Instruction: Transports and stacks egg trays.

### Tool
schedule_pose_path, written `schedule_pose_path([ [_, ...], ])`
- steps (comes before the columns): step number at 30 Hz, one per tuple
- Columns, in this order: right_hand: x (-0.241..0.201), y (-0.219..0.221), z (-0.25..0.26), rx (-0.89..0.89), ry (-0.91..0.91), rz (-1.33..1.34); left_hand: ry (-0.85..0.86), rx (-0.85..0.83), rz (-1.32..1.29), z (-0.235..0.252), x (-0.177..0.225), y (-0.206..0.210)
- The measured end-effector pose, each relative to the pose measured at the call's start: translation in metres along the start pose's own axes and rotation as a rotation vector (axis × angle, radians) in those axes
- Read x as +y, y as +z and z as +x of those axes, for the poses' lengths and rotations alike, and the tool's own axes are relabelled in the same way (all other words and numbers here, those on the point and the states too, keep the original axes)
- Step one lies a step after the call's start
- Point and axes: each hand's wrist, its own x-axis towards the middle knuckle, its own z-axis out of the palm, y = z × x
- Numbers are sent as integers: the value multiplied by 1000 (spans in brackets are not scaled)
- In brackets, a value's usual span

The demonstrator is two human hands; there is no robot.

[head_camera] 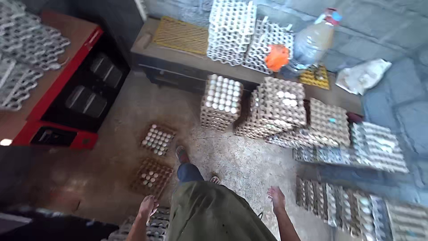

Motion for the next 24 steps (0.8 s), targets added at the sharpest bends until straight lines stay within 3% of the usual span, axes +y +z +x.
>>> schedule_pose_path([
  [3, -89, 83, -16, -129, -273, -238, -131, 23, -58, 31, -14, -20],
  [6, -163, 201, -44, -369, -445, -505, -191, 14, -114, 75, 8, -35],
  [10, -199, 399, -53, -696, -412, -767, -148, -26, -178, 167, 80, -47],
  [13, -180, 561, -26, -808, -271, -879, -119, -23, -227, 263, 115, -44],
  [18, -110, 800, 75, -827, -178, -1006, -198, -27, -228, 425, 154, -27],
  [21, -79, 897, 121, -855, -383, -1385, -203, 22, -289, 500, 148, -11],
  [24, -34, 950, 133, -971, -716, -1683, -274, 158, -324, 542, 85, 15],
])
